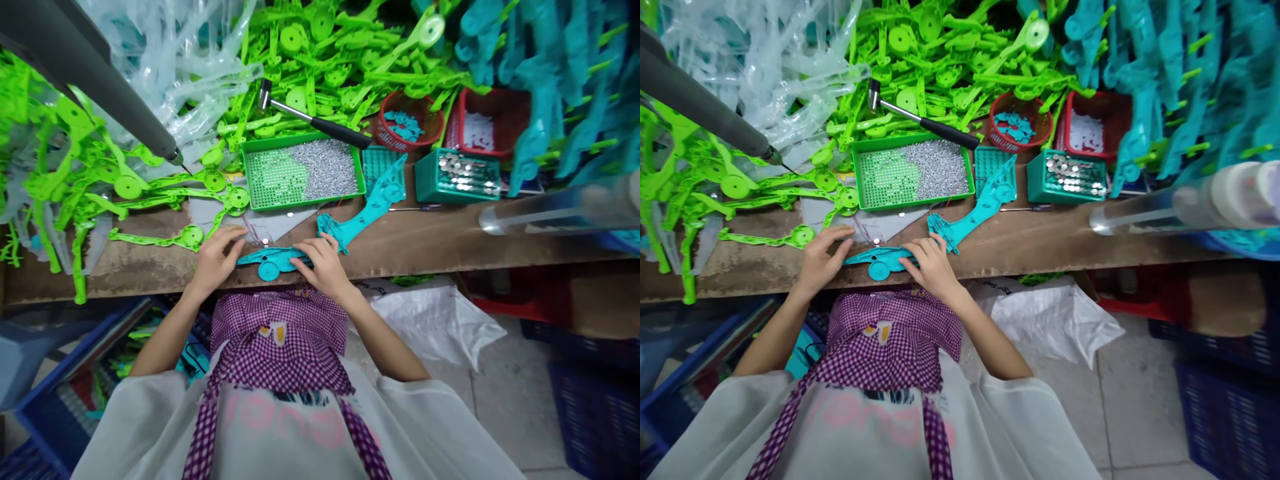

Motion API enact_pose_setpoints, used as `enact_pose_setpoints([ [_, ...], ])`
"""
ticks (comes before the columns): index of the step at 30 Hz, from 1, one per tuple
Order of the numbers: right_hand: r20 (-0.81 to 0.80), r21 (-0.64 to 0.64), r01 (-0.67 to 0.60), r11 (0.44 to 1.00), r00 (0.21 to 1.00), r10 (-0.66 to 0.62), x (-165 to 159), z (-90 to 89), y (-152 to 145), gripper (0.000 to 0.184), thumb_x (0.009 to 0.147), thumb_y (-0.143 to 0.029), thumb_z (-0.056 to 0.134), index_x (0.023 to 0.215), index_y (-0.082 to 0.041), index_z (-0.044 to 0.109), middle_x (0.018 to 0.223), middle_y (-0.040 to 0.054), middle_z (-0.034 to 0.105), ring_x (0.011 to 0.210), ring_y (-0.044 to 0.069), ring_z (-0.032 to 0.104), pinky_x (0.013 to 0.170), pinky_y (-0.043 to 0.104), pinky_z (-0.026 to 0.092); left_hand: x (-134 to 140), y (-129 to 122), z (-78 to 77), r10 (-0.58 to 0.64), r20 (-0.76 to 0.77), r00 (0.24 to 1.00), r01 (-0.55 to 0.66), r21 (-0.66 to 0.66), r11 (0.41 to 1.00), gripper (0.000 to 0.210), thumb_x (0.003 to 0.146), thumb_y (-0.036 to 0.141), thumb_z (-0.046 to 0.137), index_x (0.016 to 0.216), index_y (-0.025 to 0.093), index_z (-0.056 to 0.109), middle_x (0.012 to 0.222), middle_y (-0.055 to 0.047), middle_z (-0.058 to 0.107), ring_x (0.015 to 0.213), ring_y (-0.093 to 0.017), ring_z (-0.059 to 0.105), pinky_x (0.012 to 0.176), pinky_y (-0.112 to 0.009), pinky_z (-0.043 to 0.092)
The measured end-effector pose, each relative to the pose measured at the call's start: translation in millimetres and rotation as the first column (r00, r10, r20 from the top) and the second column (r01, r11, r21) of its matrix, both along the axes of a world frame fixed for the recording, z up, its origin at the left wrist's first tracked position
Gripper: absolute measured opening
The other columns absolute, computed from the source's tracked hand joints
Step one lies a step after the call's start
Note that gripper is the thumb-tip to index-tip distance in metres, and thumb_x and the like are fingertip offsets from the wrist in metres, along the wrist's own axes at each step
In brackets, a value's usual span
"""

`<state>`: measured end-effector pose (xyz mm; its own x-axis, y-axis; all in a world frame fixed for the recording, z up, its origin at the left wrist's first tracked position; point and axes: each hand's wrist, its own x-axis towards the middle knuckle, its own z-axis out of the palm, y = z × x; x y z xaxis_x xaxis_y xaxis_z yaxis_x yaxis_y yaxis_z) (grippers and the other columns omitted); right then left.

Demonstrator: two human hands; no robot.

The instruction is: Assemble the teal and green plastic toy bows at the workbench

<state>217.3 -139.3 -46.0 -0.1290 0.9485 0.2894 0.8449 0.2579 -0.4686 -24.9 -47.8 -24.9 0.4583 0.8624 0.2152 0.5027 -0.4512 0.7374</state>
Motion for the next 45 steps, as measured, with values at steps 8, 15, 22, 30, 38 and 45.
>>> enact_pose_setpoints([
  [8,0.008,0.031,-0.086,0.996,0.996,0.086,0.7,-1.2,-12.5,0.018,0.091,-0.034,0.058,0.101,-0.022,0.067,0.094,0.0043,0.072,0.091,0.019,0.064,0.101,0.043,0.03,-13.1,-31.5,-8.9,0.157,-0.004,0.988,-0.157,0.072,0.985,0.016,0.092,0.028,0.057,0.101,0.023,0.07,0.1,-0.005,0.071,0.098,-0.02,0.065,0.094,-0.039,0.05],
  [15,0.0,-0.091,-0.057,0.994,0.998,0.058,-15.2,24.4,28.3,0.026,0.099,-0.031,0.044,0.107,-0.021,0.067,0.105,0.0079,0.067,0.1,0.02,0.059,0.09,0.037,0.034,-5.9,-6.5,0.1,-0.203,-0.317,0.926,0.241,0.085,0.967,0.029,0.095,0.027,0.052,0.121,0.028,0.067,0.12,-0.01,0.063,0.112,-0.026,0.055,0.094,-0.045,0.044],
  [22,0.079,-0.366,-0.329,0.87,0.921,0.382,-30.9,19.6,75.2,0.023,0.098,-0.026,0.046,0.106,-0.02,0.067,0.1,0.0064,0.065,0.081,0.017,0.054,0.075,0.032,0.035,-12.0,8.2,1.5,-0.23,-0.432,0.872,0.291,0.079,0.954,0.019,0.092,0.029,0.059,0.105,0.027,0.073,0.122,-0.009,0.064,0.113,-0.03,0.052,0.09,-0.046,0.037],
  [30,-0.094,-0.406,-0.106,0.908,0.993,0.073,-11.5,26.2,81.8,0.021,0.096,-0.027,0.051,0.096,-0.017,0.069,0.093,0.0068,0.069,0.086,0.018,0.061,0.074,0.03,0.039,6.8,16.5,2.4,-0.322,-0.327,0.888,0.358,0.055,0.932,0.019,0.091,0.039,0.061,0.091,0.026,0.074,0.103,-0.005,0.071,0.1,-0.024,0.056,0.087,-0.043,0.034],
  [38,-0.167,-0.317,0.079,0.945,0.976,-0.137,-9.2,17.8,82.7,0.018,0.093,-0.025,0.052,0.096,-0.017,0.067,0.095,0.0084,0.072,0.083,0.019,0.063,0.073,0.032,0.043,14.3,16.8,-4.7,-0.379,-0.34,0.861,0.4,-0.007,0.916,0.022,0.094,0.039,0.057,0.093,0.026,0.074,0.098,-0.005,0.072,0.093,-0.022,0.061,0.087,-0.043,0.034],
  [45,-0.422,-0.113,0.267,0.957,0.859,-0.289,17.7,34.4,40.1,0.022,0.094,-0.033,0.052,0.097,-0.02,0.069,0.088,0.0042,0.071,0.073,0.015,0.064,0.068,0.031,0.051,7.0,15.1,-4.0,-0.419,-0.342,0.841,0.448,0.006,0.894,0.021,0.094,0.037,0.057,0.107,0.029,0.072,0.109,-0.006,0.07,0.1,-0.023,0.062,0.089,-0.043,0.031],
])
